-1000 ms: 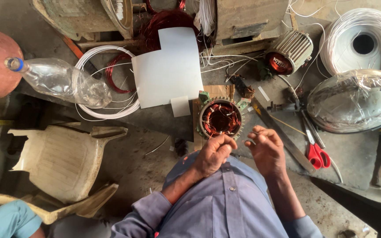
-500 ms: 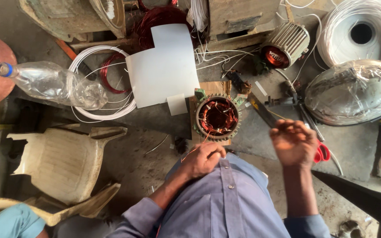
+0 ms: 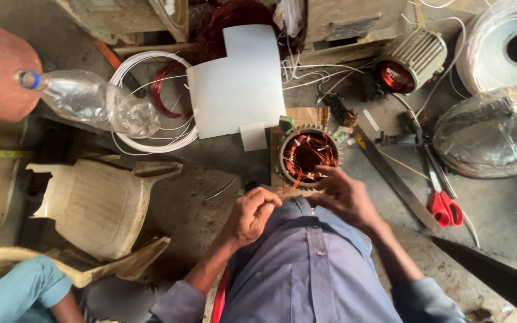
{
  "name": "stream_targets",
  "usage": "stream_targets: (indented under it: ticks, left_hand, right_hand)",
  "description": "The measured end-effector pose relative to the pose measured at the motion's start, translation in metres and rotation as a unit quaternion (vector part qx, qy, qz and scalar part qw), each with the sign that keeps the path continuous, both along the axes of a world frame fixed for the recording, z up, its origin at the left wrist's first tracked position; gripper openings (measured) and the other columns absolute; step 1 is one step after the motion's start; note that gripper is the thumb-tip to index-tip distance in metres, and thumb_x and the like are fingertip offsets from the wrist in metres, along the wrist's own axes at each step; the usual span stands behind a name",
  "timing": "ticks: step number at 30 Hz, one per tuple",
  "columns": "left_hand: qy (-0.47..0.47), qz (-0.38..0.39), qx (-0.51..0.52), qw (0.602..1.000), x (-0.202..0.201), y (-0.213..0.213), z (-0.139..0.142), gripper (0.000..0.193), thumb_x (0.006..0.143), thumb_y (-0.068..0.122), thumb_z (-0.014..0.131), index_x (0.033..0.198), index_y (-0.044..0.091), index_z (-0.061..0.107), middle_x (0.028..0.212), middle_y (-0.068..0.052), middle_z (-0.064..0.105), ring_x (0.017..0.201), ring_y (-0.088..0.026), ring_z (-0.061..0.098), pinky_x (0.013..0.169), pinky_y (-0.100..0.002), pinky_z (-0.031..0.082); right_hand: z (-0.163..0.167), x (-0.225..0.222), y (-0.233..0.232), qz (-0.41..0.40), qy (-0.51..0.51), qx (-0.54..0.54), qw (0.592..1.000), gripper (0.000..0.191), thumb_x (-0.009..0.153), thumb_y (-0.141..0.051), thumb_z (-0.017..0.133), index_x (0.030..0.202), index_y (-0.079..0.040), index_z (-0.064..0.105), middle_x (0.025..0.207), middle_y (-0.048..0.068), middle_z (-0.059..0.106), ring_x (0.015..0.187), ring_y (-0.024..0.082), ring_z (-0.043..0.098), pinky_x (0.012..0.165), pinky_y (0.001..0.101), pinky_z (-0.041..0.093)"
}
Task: The person sits on a chair with an electric motor stator on a box in front of them, pulls old copper windings out of the stator slots by hand, uses a wooden stick and a hammer to knock the coils loose, then threads and winds new copper wire around the stator slots by hand, at one point holding a screwdriver while working on the windings.
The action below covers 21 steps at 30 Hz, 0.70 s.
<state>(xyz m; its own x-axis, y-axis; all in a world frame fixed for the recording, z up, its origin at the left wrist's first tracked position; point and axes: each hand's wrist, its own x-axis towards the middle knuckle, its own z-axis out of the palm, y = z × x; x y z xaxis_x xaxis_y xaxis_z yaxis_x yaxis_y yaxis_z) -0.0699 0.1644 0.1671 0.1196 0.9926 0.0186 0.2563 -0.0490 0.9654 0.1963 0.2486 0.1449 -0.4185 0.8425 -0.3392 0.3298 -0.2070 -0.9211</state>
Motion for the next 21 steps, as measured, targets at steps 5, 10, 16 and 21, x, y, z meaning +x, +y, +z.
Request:
stream_targets:
  ticks: [5, 10, 16, 21]
  left_hand:
    - [-0.313, -0.017, -0.178, 0.933, -0.004, -0.011, -0.016, 0.012, 0.103, 0.008, 0.057, 0.105, 0.001, 0.067, 0.088, -0.006, 0.069, 0.082, -0.011, 0.062, 0.077, -0.028, 0.052]
    - [-0.148, -0.079, -0.313, 0.935, -0.025, -0.018, -0.039, 0.016, 0.090, 0.009, 0.062, 0.099, 0.001, 0.073, 0.080, -0.007, 0.073, 0.074, -0.011, 0.068, 0.070, -0.027, 0.055]
    - [0.042, -0.062, -0.232, 0.970, -0.037, -0.023, -0.063, 0.021, 0.085, 0.014, 0.069, 0.101, 0.005, 0.080, 0.082, -0.001, 0.077, 0.071, -0.009, 0.067, 0.066, -0.025, 0.054]
    - [-0.176, -0.038, -0.292, 0.939, -0.037, -0.008, -0.060, 0.030, 0.093, 0.030, 0.073, 0.111, 0.006, 0.076, 0.081, 0.004, 0.071, 0.069, -0.005, 0.061, 0.061, -0.022, 0.048]
  right_hand:
    - [-0.010, -0.038, 0.011, -0.071, -0.094, 0.076, 0.990, 0.022, 0.099, -0.015, 0.066, 0.112, -0.001, 0.075, 0.082, 0.010, 0.079, 0.070, 0.013, 0.075, 0.064, 0.0302, 0.058]
    - [-0.014, -0.037, 0.039, -0.150, -0.097, 0.083, 0.980, 0.022, 0.100, -0.015, 0.062, 0.111, -0.001, 0.074, 0.084, 0.008, 0.078, 0.069, 0.010, 0.074, 0.060, 0.0265, 0.059]
    - [0.000, -0.085, 0.077, -0.110, -0.030, 0.043, 0.993, 0.022, 0.098, -0.015, 0.066, 0.113, -0.001, 0.074, 0.082, 0.006, 0.076, 0.065, 0.010, 0.069, 0.054, 0.0259, 0.056]
    - [0.002, -0.116, 0.085, 0.095, 0.059, 0.192, 0.975, 0.026, 0.093, -0.007, 0.073, 0.118, 0.000, 0.070, 0.116, 0.011, 0.074, 0.095, 0.016, 0.074, 0.081, 0.0262, 0.060]
